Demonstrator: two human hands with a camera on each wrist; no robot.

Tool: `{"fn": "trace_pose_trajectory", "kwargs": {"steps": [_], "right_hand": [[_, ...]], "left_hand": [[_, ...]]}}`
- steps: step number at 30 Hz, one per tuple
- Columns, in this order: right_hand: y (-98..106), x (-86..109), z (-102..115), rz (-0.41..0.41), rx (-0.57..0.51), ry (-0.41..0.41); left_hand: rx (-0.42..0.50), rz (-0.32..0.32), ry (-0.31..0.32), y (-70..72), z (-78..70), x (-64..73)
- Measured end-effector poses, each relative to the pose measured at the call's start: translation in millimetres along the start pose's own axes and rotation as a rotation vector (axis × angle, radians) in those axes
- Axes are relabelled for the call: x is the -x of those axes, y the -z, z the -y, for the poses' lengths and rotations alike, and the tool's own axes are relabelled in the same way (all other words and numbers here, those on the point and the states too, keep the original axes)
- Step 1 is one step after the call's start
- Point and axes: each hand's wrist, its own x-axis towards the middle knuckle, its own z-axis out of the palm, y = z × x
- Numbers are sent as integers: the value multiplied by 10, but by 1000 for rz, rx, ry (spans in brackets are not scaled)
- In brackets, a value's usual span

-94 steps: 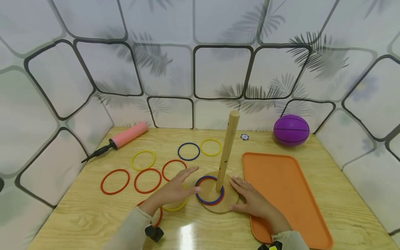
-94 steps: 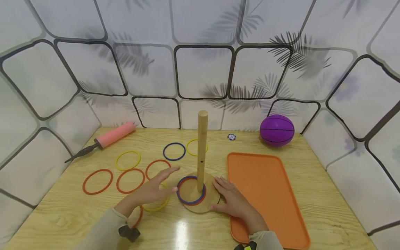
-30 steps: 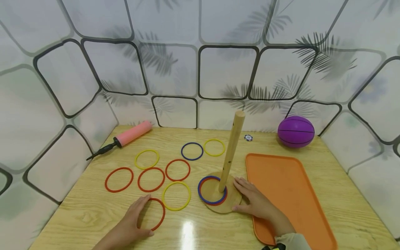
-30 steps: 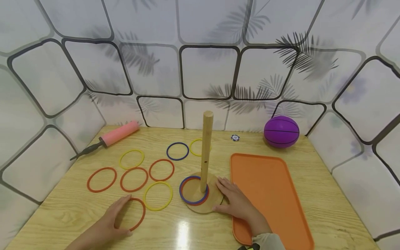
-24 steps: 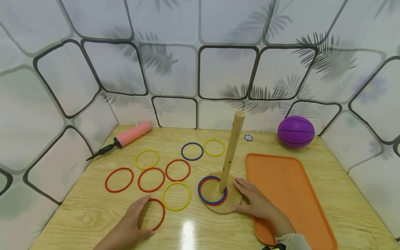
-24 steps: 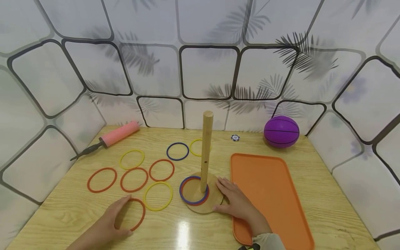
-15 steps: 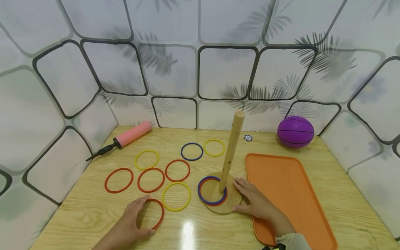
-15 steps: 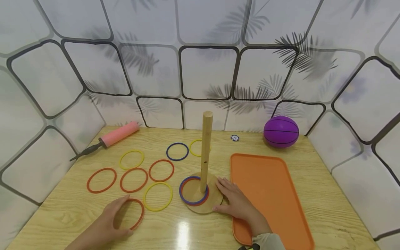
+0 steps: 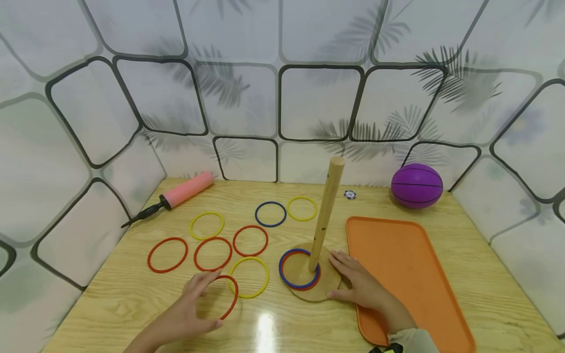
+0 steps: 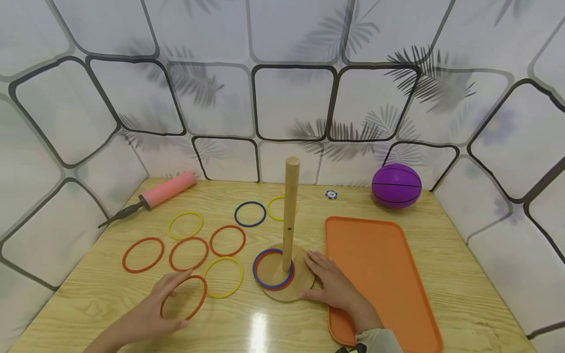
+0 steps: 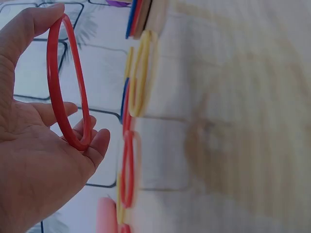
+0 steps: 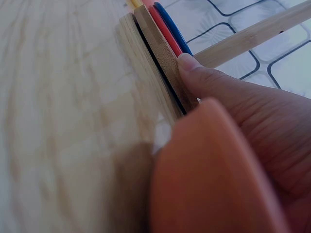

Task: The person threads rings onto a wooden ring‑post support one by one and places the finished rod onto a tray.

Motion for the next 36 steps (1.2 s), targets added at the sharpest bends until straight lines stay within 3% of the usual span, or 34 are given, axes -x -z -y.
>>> {"fn": "trace_pose_trajectory", "kwargs": {"steps": [5,10,14,21,26,36], "right_hand": [[-11,-5,6,-16,5,22],[-15,-2,4,-31,13,48],[-19,6,-5,-35,12,56],[-17,5,-23,-28,3,46],[-8,5,-12,1,-9,36],[-3,-7,-9,12,-17,15]], "left_hand": [[23,21,-120,37,-71,-110],[-34,32,-236,86,-171,-259],[-53,59,-244,142,-297,-377],[-49,107,-206,225,-573,-585],[-104,124,-207,283,-742,-689],[-195,80,-284,502,-1156,-880]]}}
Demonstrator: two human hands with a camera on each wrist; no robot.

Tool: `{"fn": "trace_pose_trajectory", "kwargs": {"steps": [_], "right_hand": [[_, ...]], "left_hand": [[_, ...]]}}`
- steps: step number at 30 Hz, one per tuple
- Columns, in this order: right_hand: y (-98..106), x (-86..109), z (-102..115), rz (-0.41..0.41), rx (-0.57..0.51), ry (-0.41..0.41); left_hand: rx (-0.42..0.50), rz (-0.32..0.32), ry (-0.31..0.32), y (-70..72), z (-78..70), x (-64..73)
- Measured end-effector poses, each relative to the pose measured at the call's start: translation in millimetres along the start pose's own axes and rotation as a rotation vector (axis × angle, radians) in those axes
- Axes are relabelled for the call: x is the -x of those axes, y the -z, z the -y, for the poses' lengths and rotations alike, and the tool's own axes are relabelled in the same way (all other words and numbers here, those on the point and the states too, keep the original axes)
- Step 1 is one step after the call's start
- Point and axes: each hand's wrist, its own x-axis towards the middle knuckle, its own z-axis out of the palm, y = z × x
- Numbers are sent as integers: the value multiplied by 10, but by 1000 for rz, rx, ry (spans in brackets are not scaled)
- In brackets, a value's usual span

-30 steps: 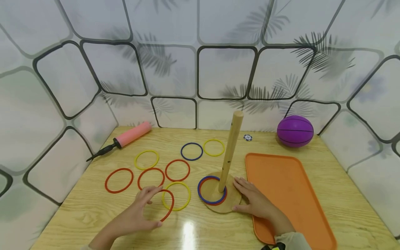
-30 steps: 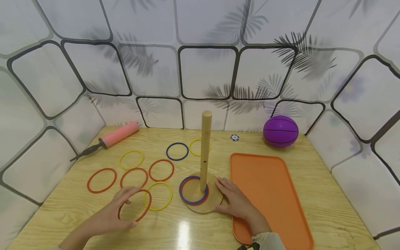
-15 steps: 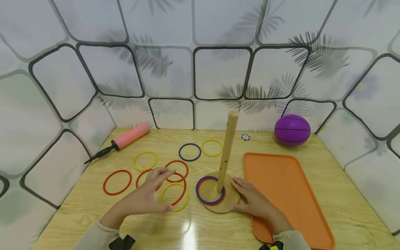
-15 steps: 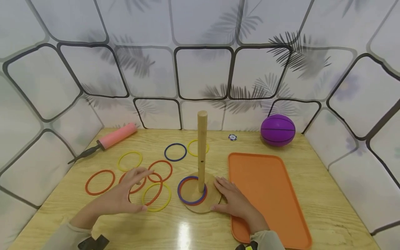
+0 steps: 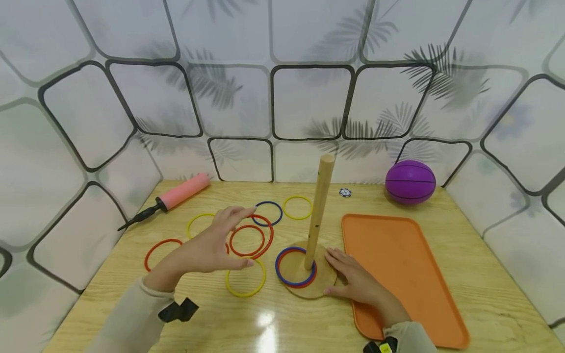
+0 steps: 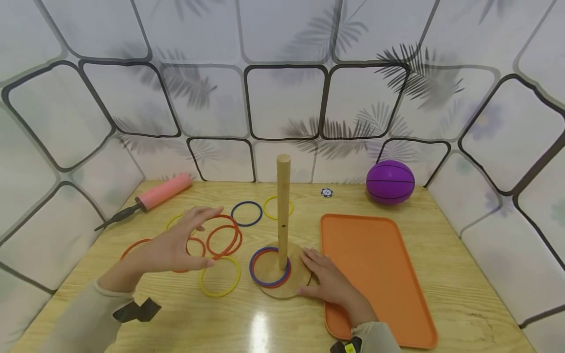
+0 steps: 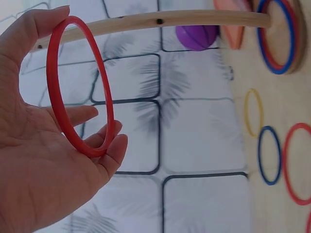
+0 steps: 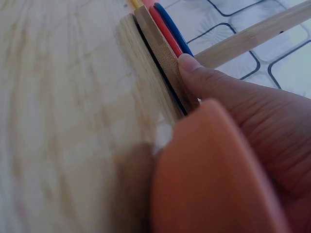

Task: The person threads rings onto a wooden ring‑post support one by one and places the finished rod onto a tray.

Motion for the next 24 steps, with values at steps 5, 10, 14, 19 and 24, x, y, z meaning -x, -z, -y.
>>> {"fn": "trace_pose_trajectory", "kwargs": {"steps": [5,10,14,19,24], "right_hand": [[8,3,-7,1,0,2],[2,-3,-10,3,7,5],[7,-8,-2,-1,13,5],[13,-12,8,3,9,6],[4,-5,5,-2,11,8]], "left_hand": [[-9,-16,-25,196,-186,-141],[-41,-35,-62,349,-345,-229],[-53,-58,-111,412,-424,-288],[-53,-83,-172,453,-518,-349],[-31,-79,-221,525,-642,-452]]}}
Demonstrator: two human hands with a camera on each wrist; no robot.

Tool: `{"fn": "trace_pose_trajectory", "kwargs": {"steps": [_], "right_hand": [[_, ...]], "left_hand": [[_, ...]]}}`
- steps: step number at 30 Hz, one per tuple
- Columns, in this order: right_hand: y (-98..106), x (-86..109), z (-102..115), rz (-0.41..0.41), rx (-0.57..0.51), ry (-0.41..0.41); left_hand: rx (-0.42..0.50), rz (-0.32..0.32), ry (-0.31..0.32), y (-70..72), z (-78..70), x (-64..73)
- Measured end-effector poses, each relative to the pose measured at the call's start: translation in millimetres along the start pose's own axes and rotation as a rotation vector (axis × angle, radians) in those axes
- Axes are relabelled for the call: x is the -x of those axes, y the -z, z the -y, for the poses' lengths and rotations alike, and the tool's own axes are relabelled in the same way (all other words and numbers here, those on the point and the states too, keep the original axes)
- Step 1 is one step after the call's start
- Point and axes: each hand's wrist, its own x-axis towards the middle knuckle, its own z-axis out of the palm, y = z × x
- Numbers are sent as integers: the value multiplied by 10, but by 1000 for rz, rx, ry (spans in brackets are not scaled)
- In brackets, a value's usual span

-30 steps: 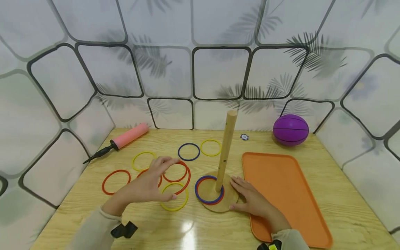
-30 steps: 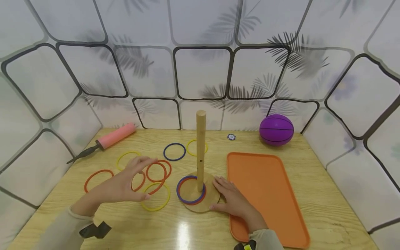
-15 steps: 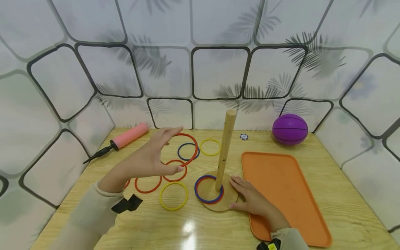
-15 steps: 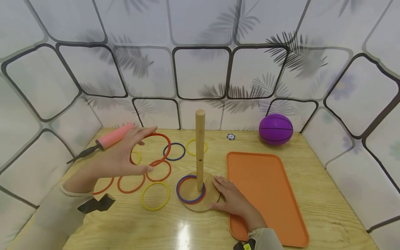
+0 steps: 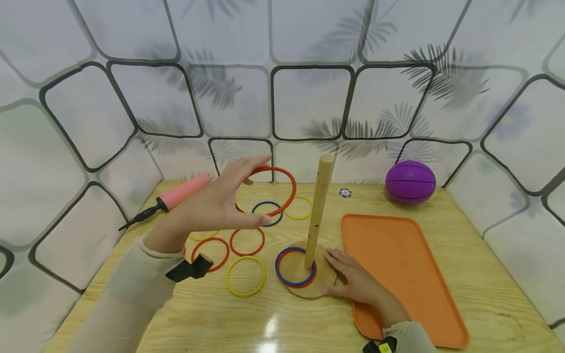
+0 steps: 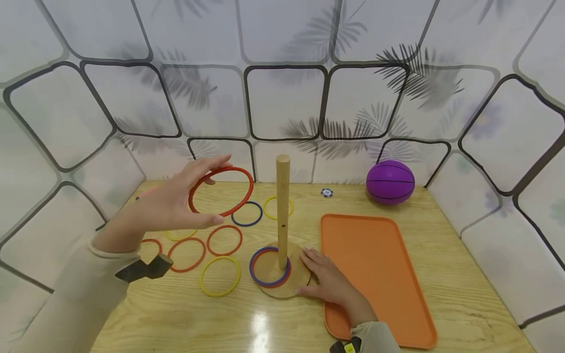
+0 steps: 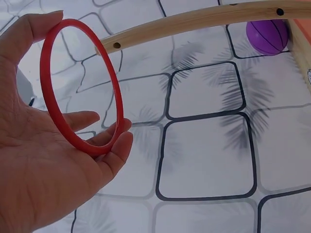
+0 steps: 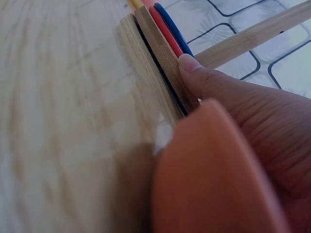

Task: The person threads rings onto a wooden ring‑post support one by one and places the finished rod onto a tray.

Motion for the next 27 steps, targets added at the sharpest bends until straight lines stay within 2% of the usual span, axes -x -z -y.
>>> {"fn": "trace_pose_trajectory", "kwargs": {"steps": [7,14,19,27], "right_hand": [[-6,15,-11,-11,-4,2],[-15,13,-14,-2,-12,2],[-15,10,-19,-4,-9,9],[-10,12,-30,-7,-8,10]], "left_hand": [[38,-27,-69,73,-143,-238],[61,-22,-46,38,-249,-385],[89,-45,-63,-26,-258,-457],[112,-60,-45,-117,-259,-555]]}}
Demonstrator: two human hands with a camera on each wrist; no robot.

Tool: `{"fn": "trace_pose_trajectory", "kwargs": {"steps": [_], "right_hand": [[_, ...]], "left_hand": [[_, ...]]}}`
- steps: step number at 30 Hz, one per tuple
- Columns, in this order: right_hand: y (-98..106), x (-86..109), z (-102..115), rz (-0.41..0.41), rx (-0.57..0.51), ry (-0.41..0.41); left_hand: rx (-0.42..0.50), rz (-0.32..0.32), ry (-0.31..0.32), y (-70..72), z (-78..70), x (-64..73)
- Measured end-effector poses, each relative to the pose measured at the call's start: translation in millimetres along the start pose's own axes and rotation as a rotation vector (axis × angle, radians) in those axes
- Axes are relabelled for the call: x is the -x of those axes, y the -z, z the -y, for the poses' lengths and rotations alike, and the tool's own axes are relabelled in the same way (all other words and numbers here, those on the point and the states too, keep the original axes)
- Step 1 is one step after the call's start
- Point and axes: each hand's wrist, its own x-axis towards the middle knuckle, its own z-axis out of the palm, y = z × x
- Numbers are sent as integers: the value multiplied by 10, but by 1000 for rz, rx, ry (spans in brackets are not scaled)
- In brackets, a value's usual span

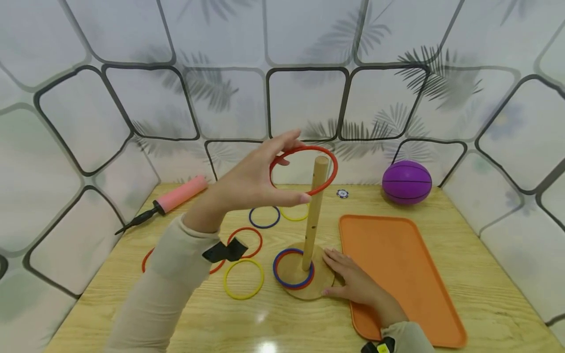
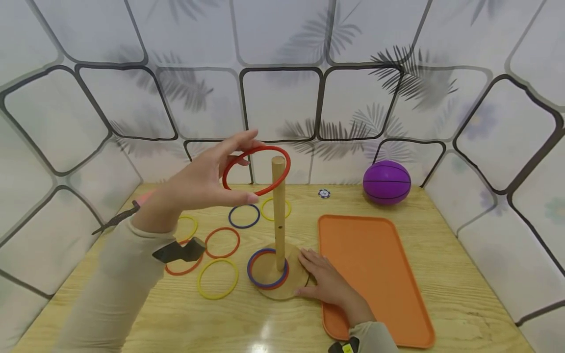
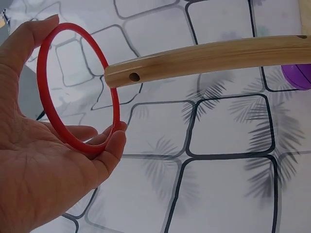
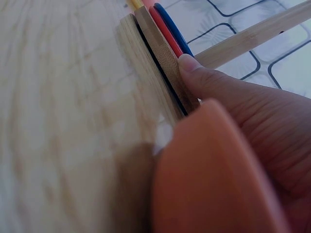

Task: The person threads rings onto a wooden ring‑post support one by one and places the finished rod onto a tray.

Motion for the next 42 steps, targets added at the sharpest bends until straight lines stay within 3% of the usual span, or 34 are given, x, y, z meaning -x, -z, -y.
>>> {"fn": "trace_pose_trajectory", "kwargs": {"steps": [11,21,34,42], "right_hand": [[-3,5,-15,0,-7,5],[-18,4,-23,-6,-5,-4],[-7,-1,-13,-8,3,-4],[-10,-3,-7,-4,11,4]], "left_hand": [[58,52,25,-172,96,-6],[96,82,56,-350,258,78],[114,82,52,-575,468,203],[154,116,109,-760,607,307]]}}
